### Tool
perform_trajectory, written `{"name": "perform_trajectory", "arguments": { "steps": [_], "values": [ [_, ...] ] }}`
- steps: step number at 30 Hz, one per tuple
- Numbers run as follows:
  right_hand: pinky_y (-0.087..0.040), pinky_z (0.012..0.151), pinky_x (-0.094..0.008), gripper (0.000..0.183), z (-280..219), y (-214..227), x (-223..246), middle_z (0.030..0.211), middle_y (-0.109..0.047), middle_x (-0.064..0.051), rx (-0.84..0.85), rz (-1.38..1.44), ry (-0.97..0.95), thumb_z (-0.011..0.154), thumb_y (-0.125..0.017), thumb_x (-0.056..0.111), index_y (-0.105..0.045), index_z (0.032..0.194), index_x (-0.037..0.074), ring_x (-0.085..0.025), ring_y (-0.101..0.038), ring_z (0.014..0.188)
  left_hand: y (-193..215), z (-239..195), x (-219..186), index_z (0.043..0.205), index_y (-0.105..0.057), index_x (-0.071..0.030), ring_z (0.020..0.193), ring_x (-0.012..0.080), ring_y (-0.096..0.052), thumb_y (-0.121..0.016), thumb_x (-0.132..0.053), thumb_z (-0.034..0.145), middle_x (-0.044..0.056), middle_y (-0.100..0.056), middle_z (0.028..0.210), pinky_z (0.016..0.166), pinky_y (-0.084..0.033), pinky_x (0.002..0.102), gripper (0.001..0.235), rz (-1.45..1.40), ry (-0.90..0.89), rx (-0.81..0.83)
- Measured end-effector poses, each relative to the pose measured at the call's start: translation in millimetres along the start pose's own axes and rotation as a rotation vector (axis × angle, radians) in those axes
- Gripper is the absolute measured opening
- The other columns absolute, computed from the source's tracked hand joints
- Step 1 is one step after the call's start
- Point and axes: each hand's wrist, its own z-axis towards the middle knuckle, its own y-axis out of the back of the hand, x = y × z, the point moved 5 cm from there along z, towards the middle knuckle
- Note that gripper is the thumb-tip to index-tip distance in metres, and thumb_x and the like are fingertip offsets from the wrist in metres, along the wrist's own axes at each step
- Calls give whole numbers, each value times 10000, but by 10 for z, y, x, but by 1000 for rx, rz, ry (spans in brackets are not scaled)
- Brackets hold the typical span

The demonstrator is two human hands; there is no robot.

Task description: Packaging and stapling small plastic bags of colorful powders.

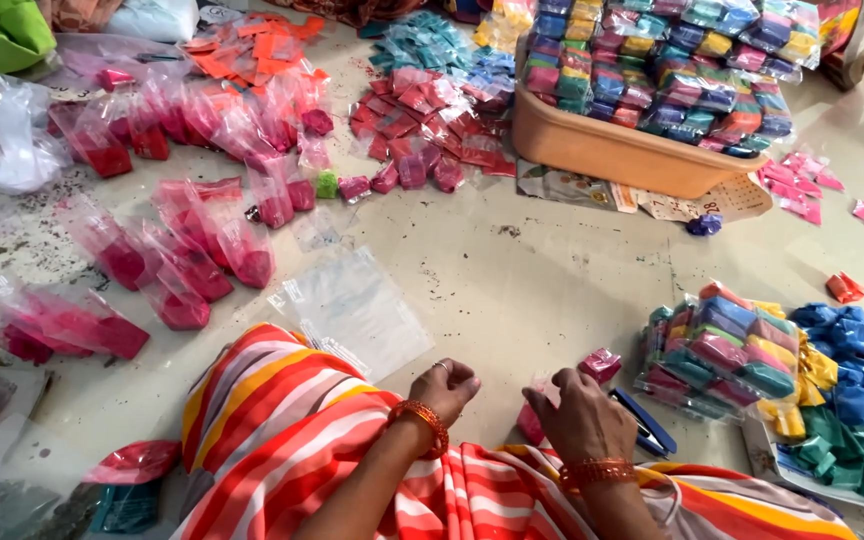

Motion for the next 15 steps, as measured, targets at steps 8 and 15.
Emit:
{"name": "perform_trajectory", "arguments": {
  "steps": [8,15],
  "values": [
    [-602,761,-386,191,229,-210,-289,943,-805,13,197,156,25,880,-685,423,-816,997,350,-220,-767,853,-464,163,390,1322,-585,-109,1278,309,-516,-543,-599,952,38,-612,1330,1000,-472,535,615,-664,355,342],
    [-627,676,-333,232,213,180,-317,848,-814,-43,252,764,399,903,-649,286,-742,995,94,-152,-835,767,-372,-157,15,1346,-535,-45,1128,395,-653,-563,-729,899,163,-612,1322,927,-572,585,818,-1056,466,584]
  ]
}}
